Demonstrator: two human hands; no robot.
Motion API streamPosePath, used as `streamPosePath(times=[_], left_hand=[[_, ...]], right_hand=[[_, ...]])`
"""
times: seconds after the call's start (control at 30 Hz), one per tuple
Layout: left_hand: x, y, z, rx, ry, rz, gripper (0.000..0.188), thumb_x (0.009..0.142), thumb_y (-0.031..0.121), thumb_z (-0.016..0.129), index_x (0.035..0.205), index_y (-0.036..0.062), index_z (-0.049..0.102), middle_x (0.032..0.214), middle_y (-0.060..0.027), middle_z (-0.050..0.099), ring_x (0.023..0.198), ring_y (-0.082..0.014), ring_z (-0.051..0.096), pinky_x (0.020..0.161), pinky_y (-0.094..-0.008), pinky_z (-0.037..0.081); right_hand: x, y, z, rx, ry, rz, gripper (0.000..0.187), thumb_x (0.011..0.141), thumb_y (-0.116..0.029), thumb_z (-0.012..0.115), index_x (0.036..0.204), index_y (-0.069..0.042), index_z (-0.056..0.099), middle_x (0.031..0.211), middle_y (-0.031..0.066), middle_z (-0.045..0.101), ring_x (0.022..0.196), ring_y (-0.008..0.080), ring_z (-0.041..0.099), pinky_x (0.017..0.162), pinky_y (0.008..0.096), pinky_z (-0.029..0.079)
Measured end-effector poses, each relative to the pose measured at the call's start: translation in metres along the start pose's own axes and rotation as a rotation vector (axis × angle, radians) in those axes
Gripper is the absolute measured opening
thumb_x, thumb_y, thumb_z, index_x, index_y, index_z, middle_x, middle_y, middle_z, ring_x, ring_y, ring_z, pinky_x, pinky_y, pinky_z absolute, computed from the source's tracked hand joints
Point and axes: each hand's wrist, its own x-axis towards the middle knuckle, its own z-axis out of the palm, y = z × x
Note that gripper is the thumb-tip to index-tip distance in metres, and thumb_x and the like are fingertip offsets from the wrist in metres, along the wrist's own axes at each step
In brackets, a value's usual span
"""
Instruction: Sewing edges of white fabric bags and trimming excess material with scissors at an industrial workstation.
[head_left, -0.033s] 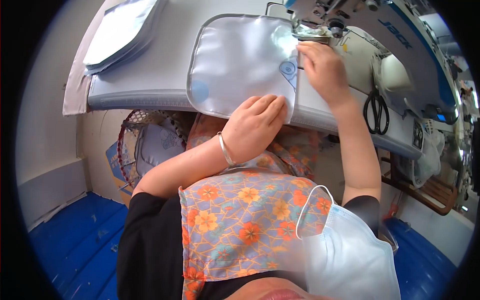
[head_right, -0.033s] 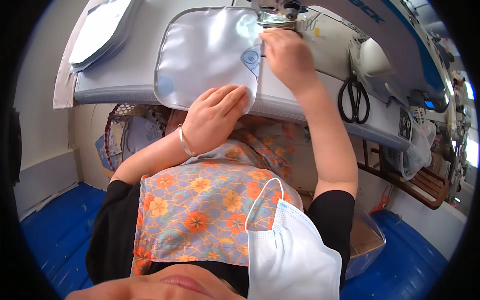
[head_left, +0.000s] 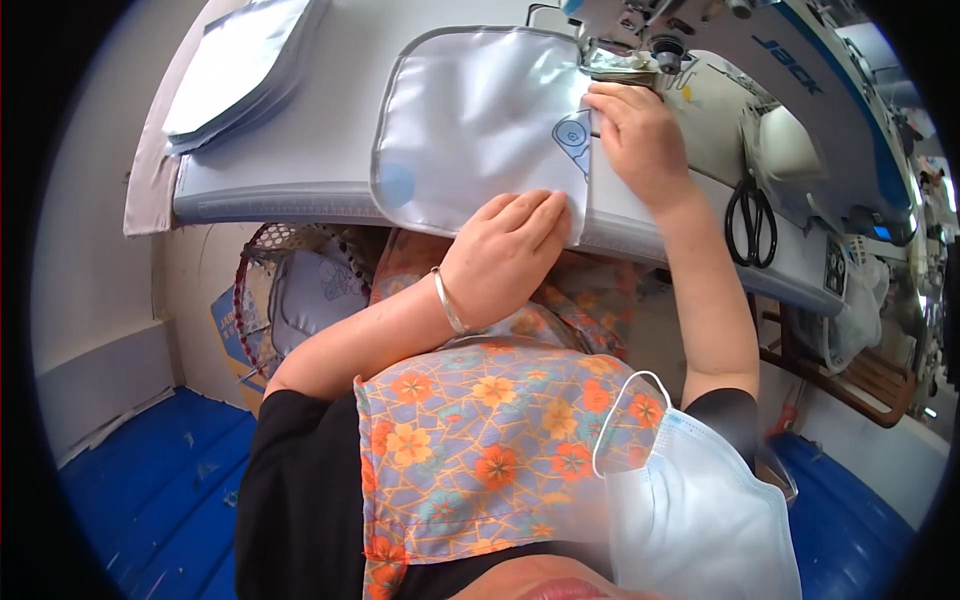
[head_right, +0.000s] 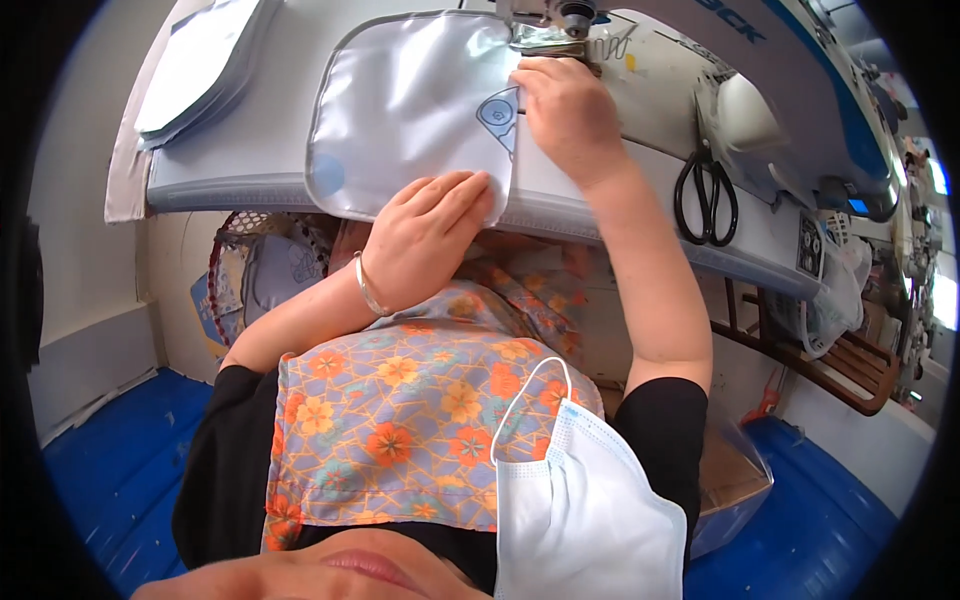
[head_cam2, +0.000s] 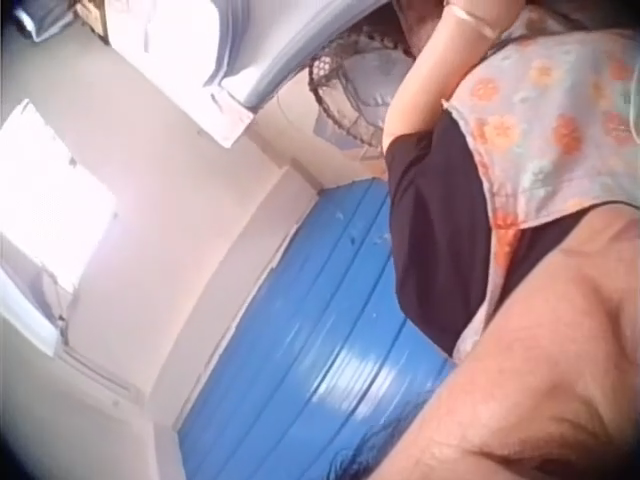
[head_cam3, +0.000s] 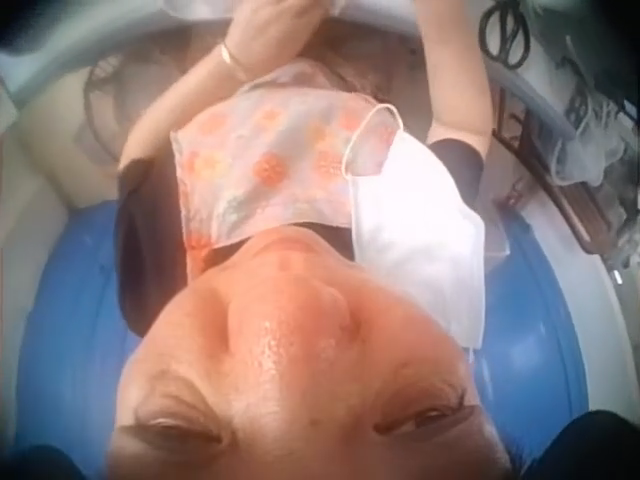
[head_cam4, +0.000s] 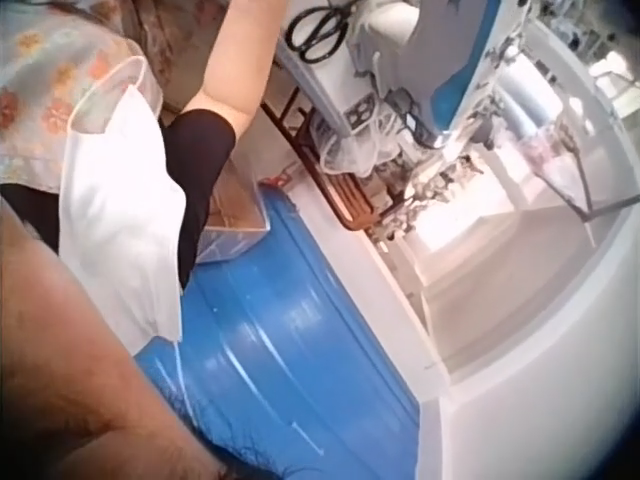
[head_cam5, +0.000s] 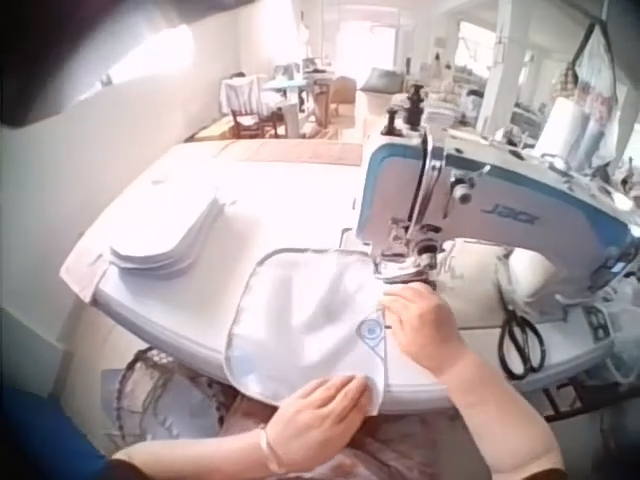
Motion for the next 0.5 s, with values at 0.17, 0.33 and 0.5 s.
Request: streamPosePath(times=[0.17, 0.33, 0.5], left_hand=[[0.008, -0.004, -0.003, 0.026, 0.01, -0.03, 0.036, 0.081, 0.013, 0.06, 0.114, -0.002, 0.065, 0.123, -0.0125, 0.061, 0.116, -0.0254, 0.06, 0.099, -0.0383, 0.048], [0.023, -0.024, 0.0, 0.006, -0.002, -0.077, 0.031, 0.084, 0.012, 0.061, 0.111, -0.0012, 0.066, 0.12, -0.0118, 0.063, 0.114, -0.0268, 0.061, 0.096, -0.0394, 0.049], [0.041, -0.051, 0.002, -0.046, 0.014, -0.047, 0.026, 0.086, 0.011, 0.065, 0.109, -0.002, 0.067, 0.114, -0.0114, 0.067, 0.111, -0.0278, 0.064, 0.095, -0.0404, 0.05]], right_hand=[[-0.005, -0.007, 0.0, -0.015, 0.004, 0.015, 0.029, 0.081, 0.004, 0.063, 0.106, -0.005, 0.073, 0.113, 0.0072, 0.073, 0.105, 0.0274, 0.067, 0.093, 0.0386, 0.054], [-0.002, -0.009, 0.002, -0.036, 0.014, 0.002, 0.031, 0.079, 0.005, 0.062, 0.106, -0.005, 0.073, 0.114, 0.0073, 0.073, 0.104, 0.0271, 0.067, 0.093, 0.0382, 0.054], [-0.004, -0.007, 0.003, -0.067, 0.017, -0.014, 0.032, 0.079, 0.005, 0.062, 0.107, -0.005, 0.073, 0.113, 0.0068, 0.073, 0.103, 0.0261, 0.067, 0.092, 0.0377, 0.055]])
